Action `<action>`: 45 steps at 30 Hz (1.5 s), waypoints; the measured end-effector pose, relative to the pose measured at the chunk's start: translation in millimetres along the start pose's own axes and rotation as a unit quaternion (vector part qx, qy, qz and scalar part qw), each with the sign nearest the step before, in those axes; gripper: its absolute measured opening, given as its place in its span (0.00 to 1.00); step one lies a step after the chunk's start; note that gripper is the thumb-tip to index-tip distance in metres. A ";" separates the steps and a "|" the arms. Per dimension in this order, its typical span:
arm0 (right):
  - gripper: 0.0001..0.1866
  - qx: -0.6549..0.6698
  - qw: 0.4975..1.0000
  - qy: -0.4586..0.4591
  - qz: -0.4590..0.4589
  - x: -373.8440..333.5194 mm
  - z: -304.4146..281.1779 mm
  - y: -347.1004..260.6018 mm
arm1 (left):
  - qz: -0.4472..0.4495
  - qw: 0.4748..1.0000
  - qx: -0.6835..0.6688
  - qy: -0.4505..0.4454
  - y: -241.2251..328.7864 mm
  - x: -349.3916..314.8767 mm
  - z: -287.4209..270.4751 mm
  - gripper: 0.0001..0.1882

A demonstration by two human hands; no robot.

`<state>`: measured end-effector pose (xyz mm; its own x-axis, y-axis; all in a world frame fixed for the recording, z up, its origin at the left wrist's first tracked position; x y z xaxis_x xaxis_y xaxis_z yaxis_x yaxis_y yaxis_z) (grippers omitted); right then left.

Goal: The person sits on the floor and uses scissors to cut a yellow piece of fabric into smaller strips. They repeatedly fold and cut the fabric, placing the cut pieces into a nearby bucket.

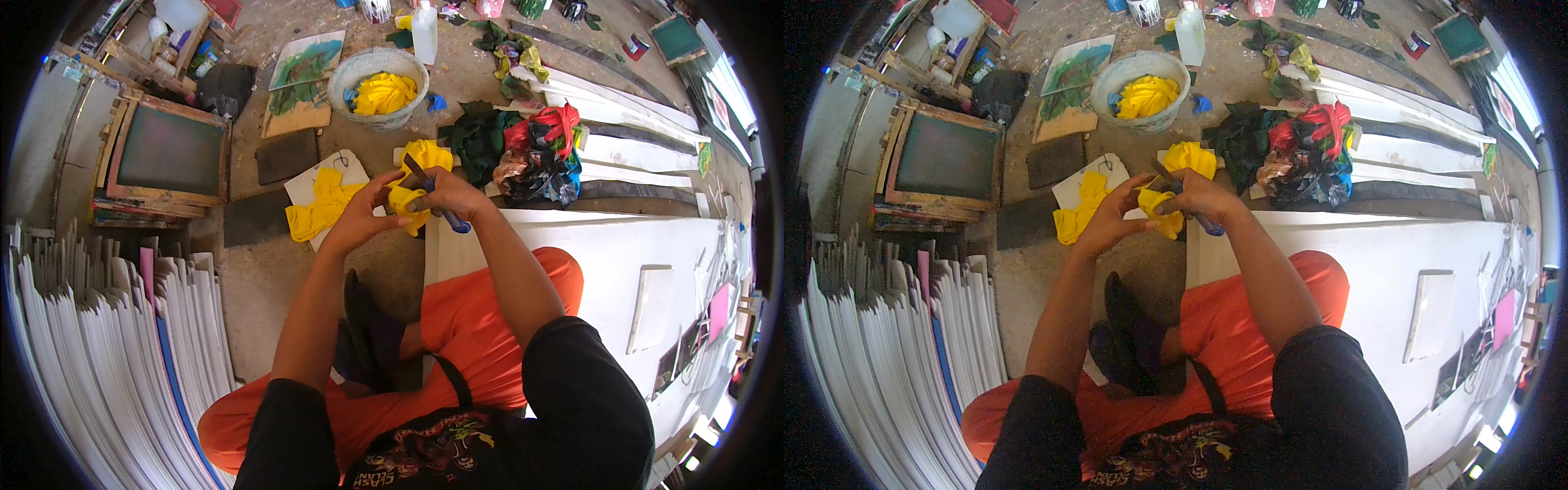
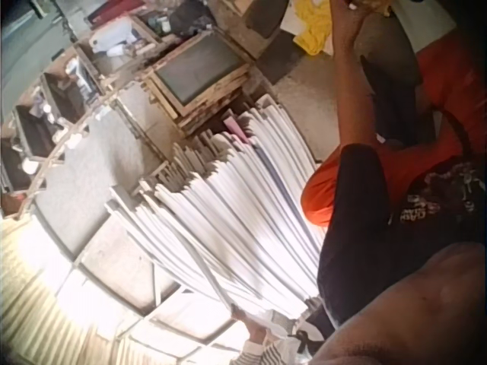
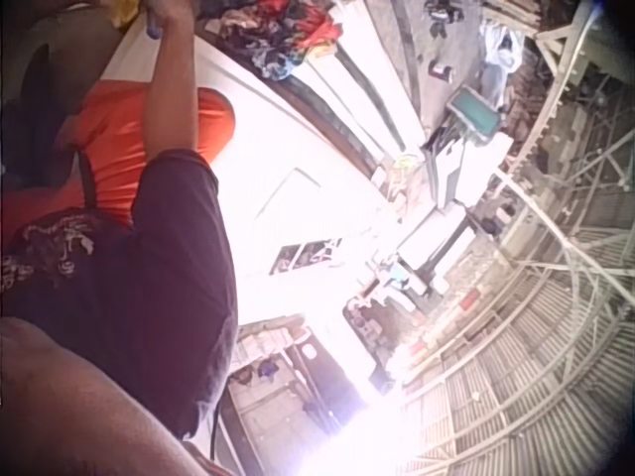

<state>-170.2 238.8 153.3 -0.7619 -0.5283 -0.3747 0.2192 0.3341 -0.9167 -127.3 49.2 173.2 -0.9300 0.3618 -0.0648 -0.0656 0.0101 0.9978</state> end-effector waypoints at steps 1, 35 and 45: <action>0.26 -0.011 1.000 -0.005 -0.010 -1.7 -1.2 -1.9 | -0.058 0.998 0.026 -0.012 -1.6 2.7 -5.0 0.30; 0.17 -0.047 0.833 0.491 -0.250 3.5 -27.9 2.4 | 0.209 0.890 0.349 0.205 91.4 31.5 -78.5 0.10; 0.17 -0.425 0.895 0.131 -0.027 23.3 61.5 54.9 | 0.021 0.770 0.622 0.140 -46.5 -57.3 -115.5 0.11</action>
<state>-138.4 196.9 85.7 -0.8983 -0.3977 -0.1868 -0.2801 0.8459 -0.4539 -112.8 -79.6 128.9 -0.9748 0.1731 0.1408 0.2022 0.9522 0.2290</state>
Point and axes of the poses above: each hand's wrist, its own x-axis towards the middle knuckle, its own z-axis out of the palm, y = z × x, the point moved 3 cm from there along x, towards the middle knuckle, and after that the axes turned 11 degrees about -x, right-handed, at the moved point
